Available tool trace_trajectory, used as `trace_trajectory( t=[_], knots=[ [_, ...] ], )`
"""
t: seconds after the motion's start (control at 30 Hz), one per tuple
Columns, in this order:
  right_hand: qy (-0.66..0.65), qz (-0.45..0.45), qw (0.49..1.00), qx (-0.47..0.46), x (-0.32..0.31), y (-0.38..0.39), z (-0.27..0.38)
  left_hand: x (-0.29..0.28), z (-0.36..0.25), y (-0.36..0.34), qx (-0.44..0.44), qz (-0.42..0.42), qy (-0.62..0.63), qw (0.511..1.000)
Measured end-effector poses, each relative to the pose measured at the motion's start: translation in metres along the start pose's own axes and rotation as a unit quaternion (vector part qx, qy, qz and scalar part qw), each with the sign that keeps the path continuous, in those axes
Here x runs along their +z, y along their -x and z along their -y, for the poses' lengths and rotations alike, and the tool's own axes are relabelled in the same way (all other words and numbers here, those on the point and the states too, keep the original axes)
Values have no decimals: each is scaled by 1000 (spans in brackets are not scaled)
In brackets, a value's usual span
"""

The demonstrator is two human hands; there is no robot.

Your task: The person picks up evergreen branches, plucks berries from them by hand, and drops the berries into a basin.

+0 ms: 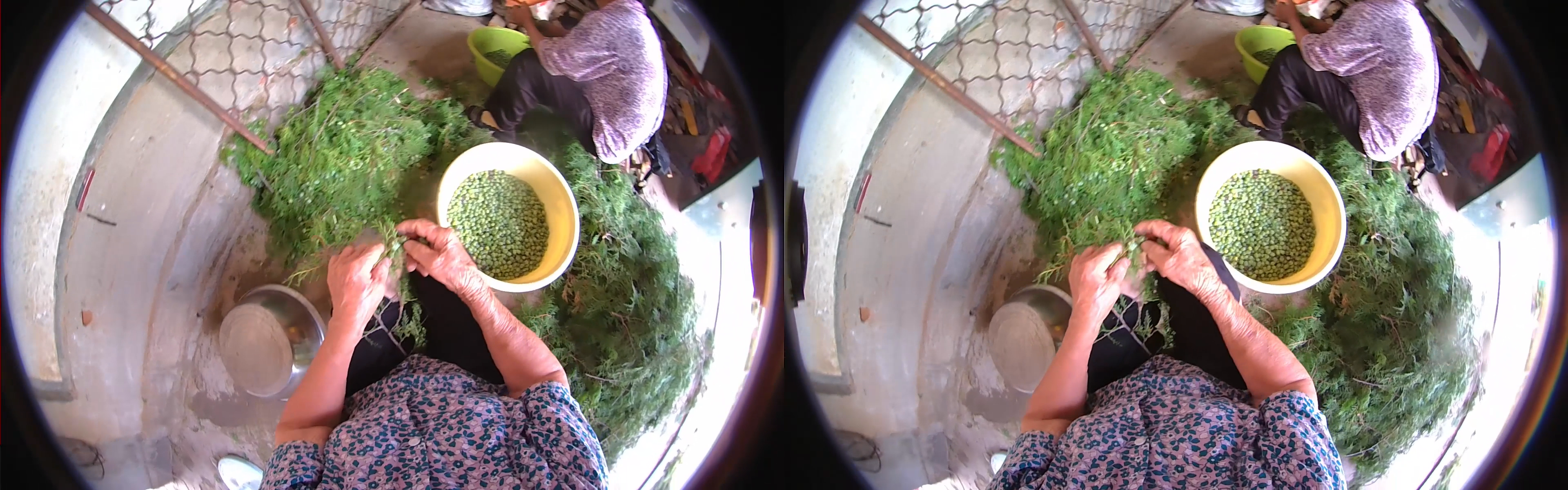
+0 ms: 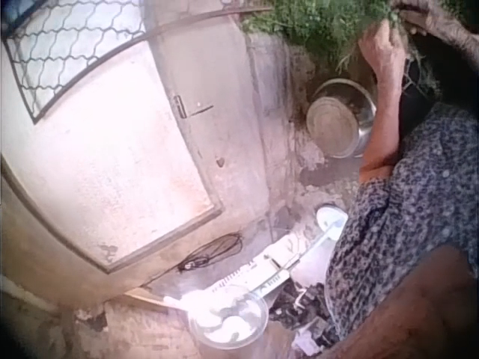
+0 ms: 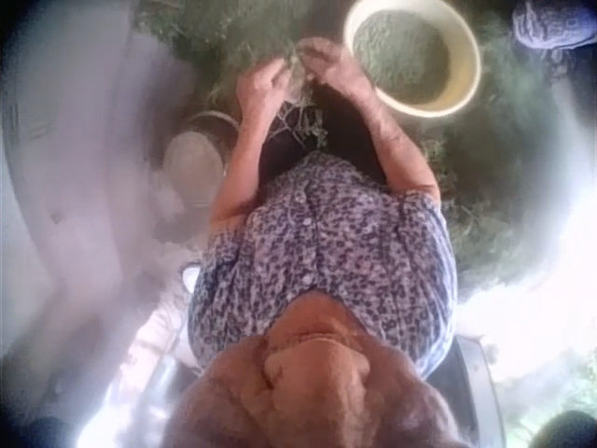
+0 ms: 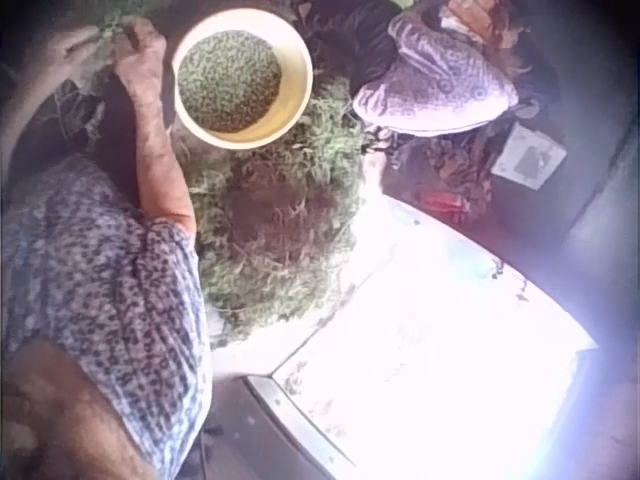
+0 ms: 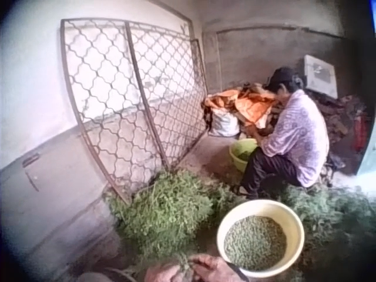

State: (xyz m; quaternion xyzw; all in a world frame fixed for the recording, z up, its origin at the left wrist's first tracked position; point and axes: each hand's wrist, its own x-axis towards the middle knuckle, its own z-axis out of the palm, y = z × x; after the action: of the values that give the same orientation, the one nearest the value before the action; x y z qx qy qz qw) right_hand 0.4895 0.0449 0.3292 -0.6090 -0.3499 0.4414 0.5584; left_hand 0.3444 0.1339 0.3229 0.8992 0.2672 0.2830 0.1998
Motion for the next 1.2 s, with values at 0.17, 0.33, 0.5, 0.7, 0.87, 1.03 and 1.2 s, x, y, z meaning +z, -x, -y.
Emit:
trace_trajectory(
  t=[0.17,0.33,0.5,0.7,0.87,1.03,1.2],
  knots=[
    [-22,-39,999,-11,-11,6,-15,-2,-11,4,2,54,77,996],
    [181,-87,973,-118,-6,-20,6,10,-3,3,-73,28,115,990],
    [6,-174,984,28,-48,-109,-21,18,5,6,-129,-24,186,974],
    [597,1,787,-152,-61,-192,-120,11,-6,-7,-178,-51,245,952],
    [-91,-102,986,93,-39,-141,-64,-1,4,-2,-272,-46,334,901],
    [-194,-67,977,54,-28,-84,-33,-1,18,3,-292,-65,492,818],
    [-147,-14,988,-49,18,-33,-7,3,14,5,-284,-57,502,815]
  ],
)
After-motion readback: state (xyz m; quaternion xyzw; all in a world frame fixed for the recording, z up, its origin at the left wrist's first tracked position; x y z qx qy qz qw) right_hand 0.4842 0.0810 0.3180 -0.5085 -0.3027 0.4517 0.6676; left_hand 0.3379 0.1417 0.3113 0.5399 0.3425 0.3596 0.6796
